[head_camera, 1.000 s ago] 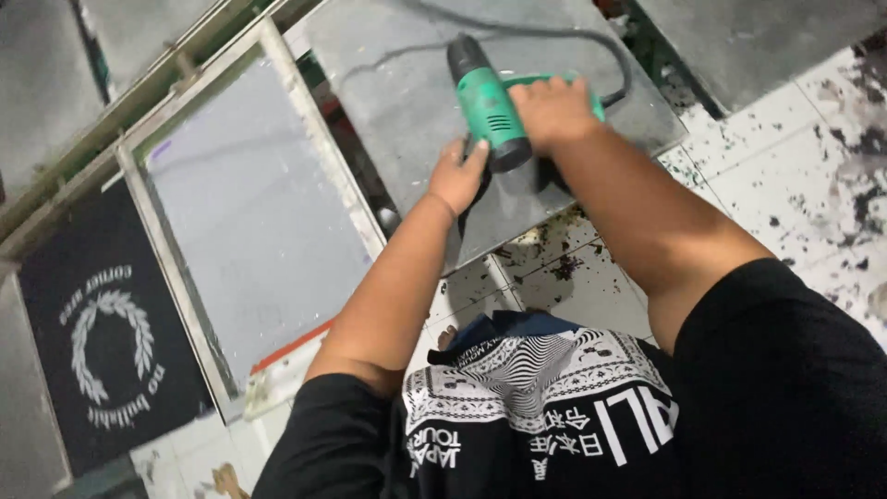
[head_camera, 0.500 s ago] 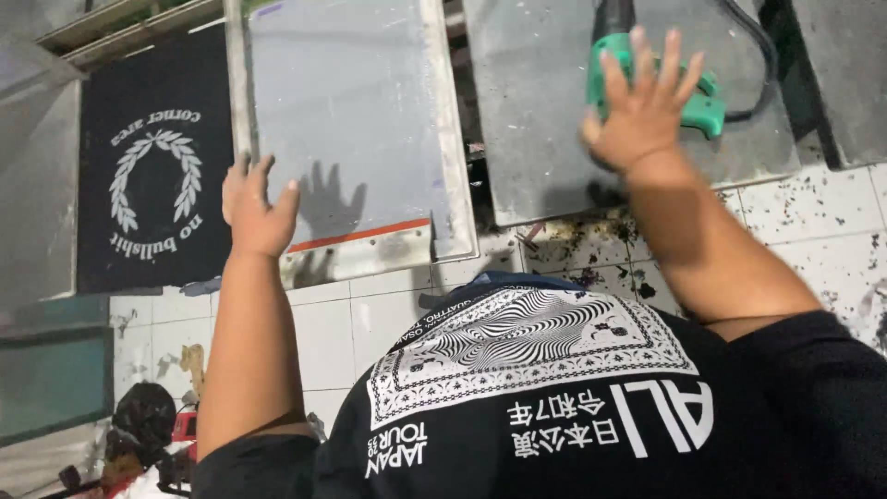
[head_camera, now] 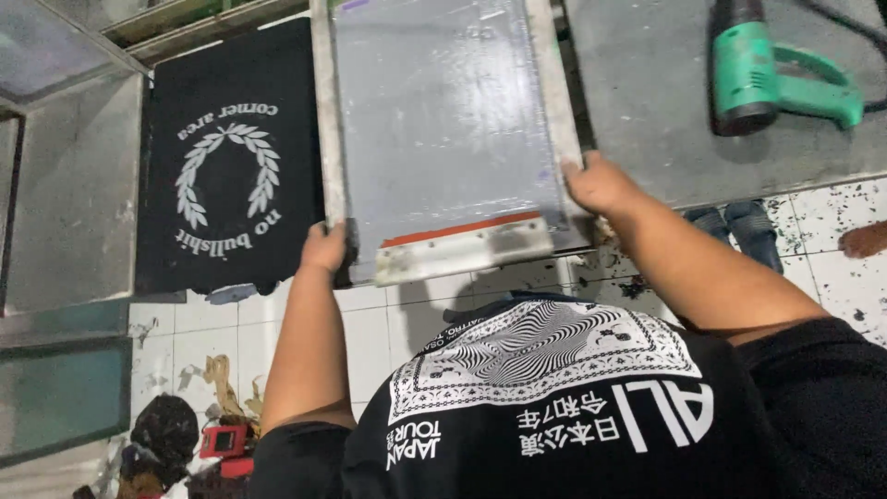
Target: Drying ink on a shirt with a heat gun and then applying a new layer of ink using a screen and squeegee.
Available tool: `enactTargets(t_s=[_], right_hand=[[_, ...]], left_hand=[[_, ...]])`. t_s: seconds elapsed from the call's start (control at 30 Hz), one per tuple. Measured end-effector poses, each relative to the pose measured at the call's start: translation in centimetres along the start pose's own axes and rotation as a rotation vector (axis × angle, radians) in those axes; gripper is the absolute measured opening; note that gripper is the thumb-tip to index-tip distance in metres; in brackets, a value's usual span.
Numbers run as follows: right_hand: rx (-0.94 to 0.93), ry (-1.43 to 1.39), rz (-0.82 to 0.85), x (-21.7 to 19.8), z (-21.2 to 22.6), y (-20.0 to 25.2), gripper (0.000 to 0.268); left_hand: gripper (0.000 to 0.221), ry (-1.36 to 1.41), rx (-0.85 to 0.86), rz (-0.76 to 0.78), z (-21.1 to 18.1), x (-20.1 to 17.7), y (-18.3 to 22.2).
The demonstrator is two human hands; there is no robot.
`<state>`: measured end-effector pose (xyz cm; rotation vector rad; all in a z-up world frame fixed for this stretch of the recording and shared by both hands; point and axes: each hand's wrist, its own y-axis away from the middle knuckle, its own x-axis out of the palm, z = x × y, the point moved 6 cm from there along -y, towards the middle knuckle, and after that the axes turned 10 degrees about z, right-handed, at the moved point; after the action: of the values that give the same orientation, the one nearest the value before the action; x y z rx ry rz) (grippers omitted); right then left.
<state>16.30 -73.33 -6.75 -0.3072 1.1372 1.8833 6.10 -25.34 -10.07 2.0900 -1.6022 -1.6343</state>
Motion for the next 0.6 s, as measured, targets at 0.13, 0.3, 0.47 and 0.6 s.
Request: enactTargets(t_s=[0.13, 0.3, 0.47, 0.6], right_hand=[[0.042, -0.046, -0.140, 3.4, -8.6, -13.5, 0.067], [0.006, -0.071, -0.257, 3.7, -11.6, -16.1, 0.073], [0.108, -0.020, -0.241, 2.1, -5.7, -9.0, 0.069], [0.165, -0.004, -0.218, 2.2, -0.7, -2.9, 0.065]], left_hand=[[0.071, -0.032, 0.064, 0.086, -1.2, -1.3, -2.3], [0.071, -0.048, 0.146, 0.159, -0.6, -0.1, -9.3], [0.071, -0.009, 0.149, 0.158, -4.1, -1.4, -3.7], [0.070, 0.019, 0.104, 0.165, -4.5, -2.0, -1.2]])
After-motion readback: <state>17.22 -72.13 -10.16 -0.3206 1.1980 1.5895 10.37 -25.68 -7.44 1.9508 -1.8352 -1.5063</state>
